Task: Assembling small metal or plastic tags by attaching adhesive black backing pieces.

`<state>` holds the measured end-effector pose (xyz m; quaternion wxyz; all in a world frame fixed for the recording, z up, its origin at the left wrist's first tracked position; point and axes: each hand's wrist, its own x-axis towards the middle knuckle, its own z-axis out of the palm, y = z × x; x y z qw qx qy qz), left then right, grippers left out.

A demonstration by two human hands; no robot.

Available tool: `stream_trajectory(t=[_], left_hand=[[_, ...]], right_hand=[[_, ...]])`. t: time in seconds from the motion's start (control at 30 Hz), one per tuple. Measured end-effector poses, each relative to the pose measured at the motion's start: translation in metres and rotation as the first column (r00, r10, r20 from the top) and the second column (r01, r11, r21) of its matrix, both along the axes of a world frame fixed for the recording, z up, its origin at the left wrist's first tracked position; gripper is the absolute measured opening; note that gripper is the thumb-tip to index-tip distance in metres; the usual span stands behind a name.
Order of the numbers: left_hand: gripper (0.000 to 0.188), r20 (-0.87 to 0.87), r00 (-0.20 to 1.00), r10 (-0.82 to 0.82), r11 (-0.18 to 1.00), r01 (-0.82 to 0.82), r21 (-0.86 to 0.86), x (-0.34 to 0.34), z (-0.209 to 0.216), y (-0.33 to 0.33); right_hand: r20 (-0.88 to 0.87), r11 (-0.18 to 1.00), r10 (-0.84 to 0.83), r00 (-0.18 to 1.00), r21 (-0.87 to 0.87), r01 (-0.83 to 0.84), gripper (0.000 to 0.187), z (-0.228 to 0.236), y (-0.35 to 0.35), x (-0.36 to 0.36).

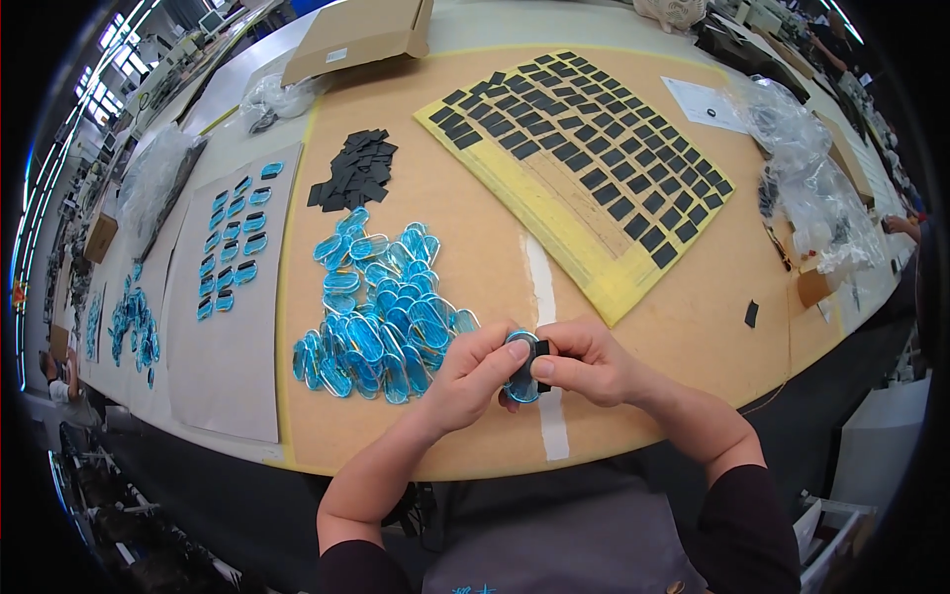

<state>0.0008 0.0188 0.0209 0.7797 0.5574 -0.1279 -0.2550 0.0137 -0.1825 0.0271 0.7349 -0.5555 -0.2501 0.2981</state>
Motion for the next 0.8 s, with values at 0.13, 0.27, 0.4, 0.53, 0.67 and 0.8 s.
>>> stream_trajectory(t=[0.13, 0.27, 0.4, 0.53, 0.67, 0.8], left_hand=[[0.024, 0.051, 0.999, -0.011, 1.0, 0.01, 0.029, 0.002, -0.001, 0.001], [0.023, 0.132, 0.991, -0.016, 0.998, 0.008, 0.063, 0.003, -0.002, 0.003], [0.024, 0.139, 0.988, -0.067, 0.996, 0.058, 0.068, 0.005, -0.002, 0.004], [0.02, 0.126, 0.984, -0.126, 0.985, 0.109, 0.136, 0.005, 0.008, 0.004], [0.015, 0.101, 0.991, -0.088, 0.994, 0.08, 0.078, 0.002, 0.005, 0.005], [0.013, 0.133, 0.988, -0.079, 0.993, 0.067, 0.094, 0.004, 0.005, 0.004]], right_hand=[[-0.043, 0.999, -0.043, 0.998, 0.003, 0.043, 0.02, 0.006, 0.001, -0.005], [0.033, 0.998, -0.029, 0.999, -0.06, 0.031, 0.025, -0.002, -0.002, -0.004], [0.101, 0.998, -0.036, 0.994, -0.054, 0.042, 0.029, 0.0, -0.002, 0.001], [0.124, 0.998, -0.019, 0.992, -0.049, 0.025, 0.03, -0.004, -0.004, 0.002], [0.122, 1.0, -0.018, 0.992, -0.019, 0.02, 0.03, -0.001, -0.005, -0.003], [0.217, 0.997, -0.077, 0.973, -0.014, 0.082, 0.031, -0.001, -0.005, -0.007]])
